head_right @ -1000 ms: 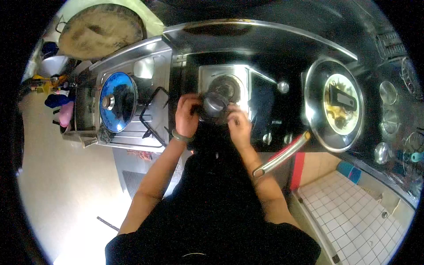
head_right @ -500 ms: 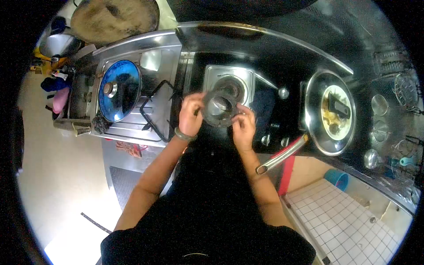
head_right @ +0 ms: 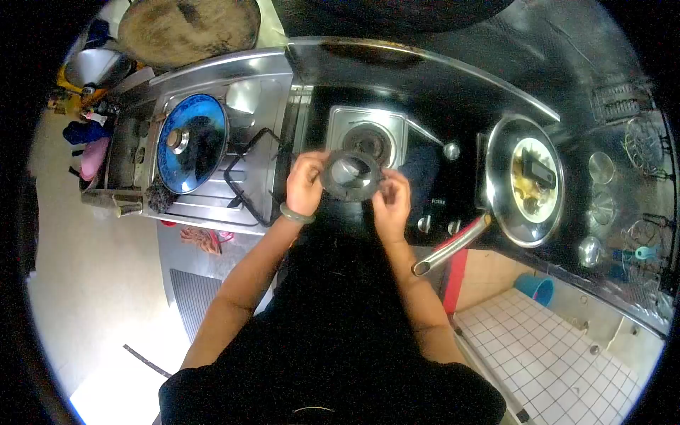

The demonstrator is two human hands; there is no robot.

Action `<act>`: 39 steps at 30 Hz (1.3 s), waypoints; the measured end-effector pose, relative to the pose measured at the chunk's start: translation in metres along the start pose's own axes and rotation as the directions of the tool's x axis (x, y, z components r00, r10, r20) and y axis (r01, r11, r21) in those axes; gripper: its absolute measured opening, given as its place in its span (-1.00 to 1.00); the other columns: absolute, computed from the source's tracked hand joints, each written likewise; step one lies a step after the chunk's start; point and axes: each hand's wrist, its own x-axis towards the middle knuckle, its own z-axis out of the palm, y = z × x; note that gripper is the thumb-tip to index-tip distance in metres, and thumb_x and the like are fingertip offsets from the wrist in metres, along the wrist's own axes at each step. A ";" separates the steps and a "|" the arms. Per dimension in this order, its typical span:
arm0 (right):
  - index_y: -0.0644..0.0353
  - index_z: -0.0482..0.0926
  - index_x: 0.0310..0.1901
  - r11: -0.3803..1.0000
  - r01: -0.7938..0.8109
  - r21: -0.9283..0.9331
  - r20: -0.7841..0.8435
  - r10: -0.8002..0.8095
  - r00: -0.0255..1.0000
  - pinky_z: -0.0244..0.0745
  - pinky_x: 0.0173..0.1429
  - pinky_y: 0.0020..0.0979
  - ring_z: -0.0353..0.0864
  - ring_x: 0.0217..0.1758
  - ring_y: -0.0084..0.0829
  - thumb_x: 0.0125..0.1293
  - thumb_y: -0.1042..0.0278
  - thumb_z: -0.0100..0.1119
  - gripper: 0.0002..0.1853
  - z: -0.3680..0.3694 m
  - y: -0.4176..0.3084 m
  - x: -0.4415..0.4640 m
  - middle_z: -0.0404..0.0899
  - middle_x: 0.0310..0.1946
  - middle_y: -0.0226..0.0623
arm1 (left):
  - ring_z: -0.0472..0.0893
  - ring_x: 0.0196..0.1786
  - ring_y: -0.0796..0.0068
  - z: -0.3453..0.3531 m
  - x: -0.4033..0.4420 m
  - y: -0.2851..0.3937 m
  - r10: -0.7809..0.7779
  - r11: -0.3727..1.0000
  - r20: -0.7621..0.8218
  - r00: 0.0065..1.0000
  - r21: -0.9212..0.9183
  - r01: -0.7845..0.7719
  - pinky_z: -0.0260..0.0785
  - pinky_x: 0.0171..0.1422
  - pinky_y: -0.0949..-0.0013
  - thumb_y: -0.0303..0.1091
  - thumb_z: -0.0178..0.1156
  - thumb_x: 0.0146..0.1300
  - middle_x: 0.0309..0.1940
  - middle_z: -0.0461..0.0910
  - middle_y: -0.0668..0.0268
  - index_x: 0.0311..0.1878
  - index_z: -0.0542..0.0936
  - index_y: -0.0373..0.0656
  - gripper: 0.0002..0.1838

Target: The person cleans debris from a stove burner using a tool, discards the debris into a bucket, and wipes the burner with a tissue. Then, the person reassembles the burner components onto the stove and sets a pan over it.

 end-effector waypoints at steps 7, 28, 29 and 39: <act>0.23 0.41 -0.13 1.000 0.016 0.011 0.006 -0.016 1.000 0.37 0.24 -0.43 0.44 0.15 -0.45 0.24 0.70 0.20 -0.76 -0.006 0.016 0.005 0.39 0.15 -0.19 | 0.64 0.02 0.19 -0.001 0.003 0.003 0.032 0.998 0.028 0.999 0.047 -0.033 0.53 -0.05 0.34 -0.82 0.14 -0.02 -0.07 0.59 0.12 -0.28 0.43 -0.23 -0.71; 0.34 0.56 0.01 0.904 -0.426 -0.042 -0.056 0.423 0.904 0.41 -0.17 -0.64 0.48 -0.28 -0.69 0.36 0.41 0.23 -0.74 -0.015 0.030 0.043 0.56 -0.29 -0.46 | 0.62 -0.38 0.48 0.004 0.027 -0.020 -0.552 0.677 0.495 0.671 -0.204 0.707 0.52 -0.42 0.51 -0.51 0.32 0.19 -0.28 0.61 0.15 0.00 0.40 -0.37 -0.62; 0.34 0.56 0.02 0.871 -0.492 -0.013 -0.040 0.491 0.870 0.42 -0.18 -0.64 0.48 -0.29 -0.69 0.37 0.39 0.22 -0.74 -0.015 0.031 0.046 0.58 -0.29 -0.44 | 0.62 -0.39 0.48 0.004 0.028 -0.022 -0.580 0.645 0.492 0.649 -0.209 0.735 0.52 -0.42 0.50 -0.50 0.32 0.19 -0.28 0.61 0.15 0.01 0.40 -0.37 -0.62; 0.40 0.53 0.12 0.863 -0.505 0.021 -0.038 0.505 0.862 0.50 -0.11 -0.55 0.57 -0.18 -0.59 0.35 0.43 0.22 -0.64 -0.026 0.064 0.065 0.63 -0.11 -0.31 | 0.65 -0.38 0.42 0.038 0.037 -0.046 -0.728 0.552 0.302 0.616 -0.274 0.787 0.60 -0.38 0.45 -0.57 0.29 0.20 -0.17 0.61 0.08 0.04 0.44 -0.40 -0.64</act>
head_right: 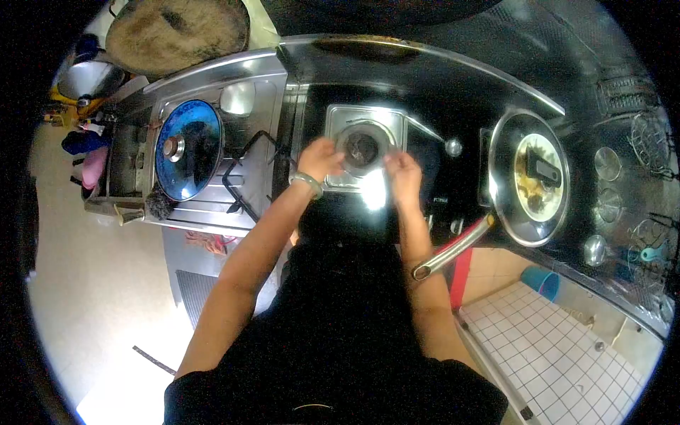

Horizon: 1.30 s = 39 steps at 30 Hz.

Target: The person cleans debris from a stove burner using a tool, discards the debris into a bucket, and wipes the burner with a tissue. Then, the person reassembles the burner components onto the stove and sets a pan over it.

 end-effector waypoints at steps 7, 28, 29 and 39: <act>0.38 0.60 0.04 0.968 0.082 -0.235 -0.093 -0.107 0.990 0.48 0.00 -0.48 0.60 -0.13 -0.52 0.32 0.44 0.20 -0.70 0.001 0.000 0.026 0.69 -0.16 -0.23 | 0.67 -0.41 0.40 0.002 0.026 -0.019 -0.068 0.996 0.020 0.997 -0.060 0.069 0.60 -0.39 0.45 -0.64 0.19 0.25 -0.23 0.63 0.09 0.02 0.49 -0.44 -0.73; 0.21 0.69 -0.13 0.781 0.242 -0.576 -0.095 -0.358 0.929 0.50 0.01 -0.25 0.64 -0.12 -0.14 0.27 0.28 0.25 -0.77 0.012 -0.012 0.011 0.65 -0.19 -0.05 | 0.69 -0.33 0.43 0.007 0.014 -0.014 0.023 0.948 -0.010 1.000 0.319 -0.019 0.58 -0.21 0.43 -0.63 0.20 0.21 -0.28 0.67 0.10 0.37 0.38 -0.17 -0.39; 0.20 0.69 -0.12 0.782 0.236 -0.577 -0.108 -0.359 0.927 0.50 0.02 -0.25 0.63 -0.12 -0.14 0.27 0.28 0.24 -0.77 0.012 -0.008 0.012 0.65 -0.19 -0.04 | 0.69 -0.33 0.44 0.008 0.011 -0.010 0.022 0.946 -0.013 1.000 0.323 -0.017 0.58 -0.21 0.43 -0.63 0.20 0.21 -0.28 0.67 0.10 0.36 0.39 -0.16 -0.39; 0.14 0.69 -0.03 0.760 0.266 -0.593 -0.081 -0.386 0.919 0.51 -0.13 -0.43 0.62 -0.28 -0.42 0.30 0.34 0.24 -0.77 0.013 -0.009 0.011 0.66 -0.18 -0.14 | 0.68 -0.34 0.42 0.011 0.008 -0.012 0.007 0.961 0.003 1.000 0.277 -0.008 0.59 -0.23 0.42 -0.63 0.19 0.22 -0.24 0.66 0.13 0.30 0.43 -0.19 -0.46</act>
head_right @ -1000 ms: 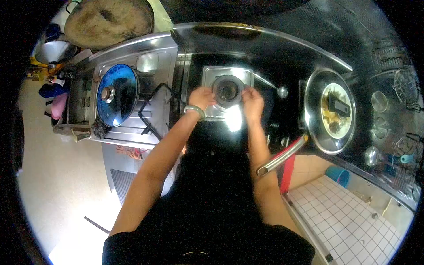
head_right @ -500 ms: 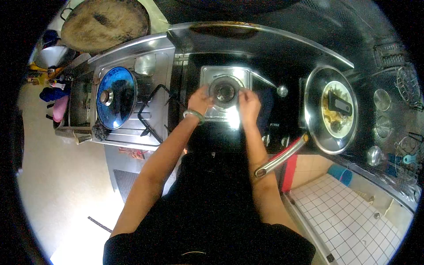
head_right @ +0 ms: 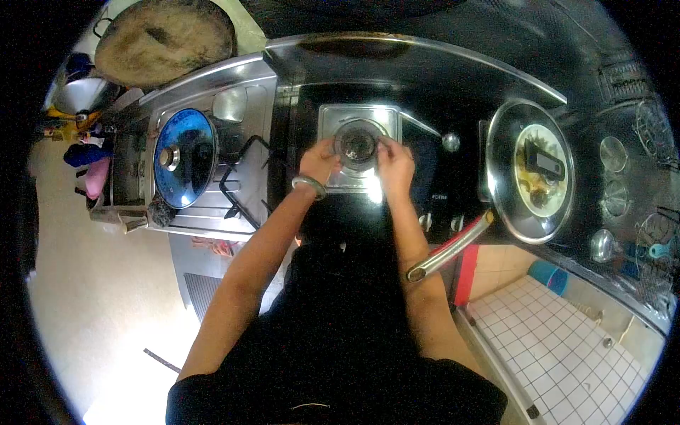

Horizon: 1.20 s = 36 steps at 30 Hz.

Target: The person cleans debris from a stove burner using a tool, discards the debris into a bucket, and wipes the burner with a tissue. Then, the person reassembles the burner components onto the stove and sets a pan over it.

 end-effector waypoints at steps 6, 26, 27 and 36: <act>0.12 0.67 0.00 0.999 -0.034 0.007 0.049 0.033 0.998 0.48 0.07 -0.25 0.60 -0.07 -0.12 0.27 0.28 0.22 -0.71 0.003 -0.004 0.001 0.62 -0.15 -0.03 | 0.69 -0.30 0.37 0.006 0.005 -0.016 -0.006 1.000 0.006 1.000 -0.006 0.006 0.60 -0.24 0.37 -0.64 0.16 0.24 -0.22 0.64 0.07 0.37 0.28 -0.21 -0.39; 0.30 0.31 0.33 0.885 0.385 -0.264 0.240 -0.326 0.914 0.16 0.43 0.01 0.22 0.41 0.13 0.02 0.04 0.45 -0.11 0.003 -0.024 -0.006 0.22 0.36 0.20 | 0.68 -0.27 0.36 0.009 0.010 -0.048 0.136 0.991 -0.049 0.989 0.019 -0.135 0.57 -0.18 0.36 -0.62 0.24 0.12 -0.29 0.63 0.15 0.50 0.16 -0.10 -0.15; 0.28 0.32 0.33 0.841 0.430 -0.328 0.239 -0.366 0.899 0.14 0.44 0.04 0.21 0.42 0.12 -0.02 0.00 0.47 -0.09 0.005 -0.028 -0.008 0.21 0.37 0.21 | 0.68 -0.25 0.33 0.011 0.006 -0.044 0.208 0.977 -0.075 0.975 0.070 -0.203 0.57 -0.16 0.35 -0.61 0.25 0.09 -0.28 0.62 0.13 0.50 0.14 -0.11 -0.13; 0.12 0.35 0.35 0.772 0.402 -0.492 0.284 -0.294 0.912 0.03 0.46 0.15 0.11 0.48 0.18 -0.14 -0.17 0.50 0.00 0.034 -0.045 -0.005 0.13 0.40 0.29 | 0.62 -0.16 0.45 -0.022 -0.102 -0.007 0.393 0.915 -0.098 0.914 -0.056 -0.399 0.57 -0.07 0.41 -0.81 -0.06 0.14 -0.05 0.43 0.13 0.47 0.11 -0.25 -0.23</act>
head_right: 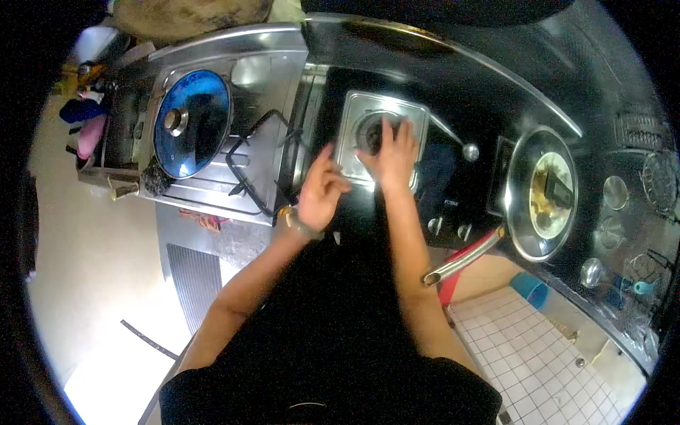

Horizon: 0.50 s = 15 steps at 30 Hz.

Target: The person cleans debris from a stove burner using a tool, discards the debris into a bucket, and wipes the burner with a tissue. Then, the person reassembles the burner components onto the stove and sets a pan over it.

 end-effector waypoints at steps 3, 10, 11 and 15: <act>0.08 0.38 0.34 0.988 -0.054 -0.142 -0.031 0.050 0.998 0.19 0.40 0.00 0.24 0.40 0.14 -0.16 -0.11 0.54 -0.03 0.008 -0.007 0.004 0.22 0.35 0.26 | 0.65 -0.15 0.40 -0.041 -0.037 0.025 0.043 0.999 0.038 0.998 -0.015 -0.042 0.61 -0.05 0.41 -0.87 -0.06 0.10 -0.06 0.45 0.16 0.42 0.23 -0.24 -0.25; -0.04 0.39 0.34 0.985 -0.064 -0.161 0.081 0.078 0.994 0.26 0.39 -0.03 0.28 0.35 0.15 -0.22 -0.07 0.58 -0.02 0.001 -0.005 0.014 0.30 0.31 0.16 | 0.64 -0.12 0.37 -0.155 -0.128 -0.005 0.045 0.994 -0.141 0.989 0.106 -0.030 0.59 -0.02 0.38 -0.84 -0.07 0.16 -0.04 0.46 0.11 0.28 0.40 -0.30 -0.42; -0.02 0.39 0.34 0.987 -0.037 -0.159 0.097 0.053 0.994 0.26 0.39 -0.04 0.29 0.36 0.13 -0.21 -0.04 0.59 -0.02 0.000 -0.002 0.014 0.30 0.31 0.15 | 0.65 -0.16 0.36 -0.167 -0.140 -0.017 0.020 0.995 -0.210 0.978 0.101 0.002 0.59 -0.05 0.38 -0.87 -0.07 0.12 -0.08 0.48 0.09 0.24 0.44 -0.32 -0.42; 0.06 0.32 0.37 0.995 0.014 -0.103 0.202 0.008 0.979 0.24 0.43 -0.09 0.24 0.40 0.07 -0.18 0.02 0.61 0.02 -0.007 0.000 0.021 0.26 0.34 0.09 | 0.63 -0.18 0.42 -0.214 -0.185 -0.064 -0.151 0.979 -0.370 0.917 0.071 0.190 0.57 -0.08 0.41 -0.82 -0.04 0.17 -0.05 0.45 0.13 0.28 0.38 -0.31 -0.44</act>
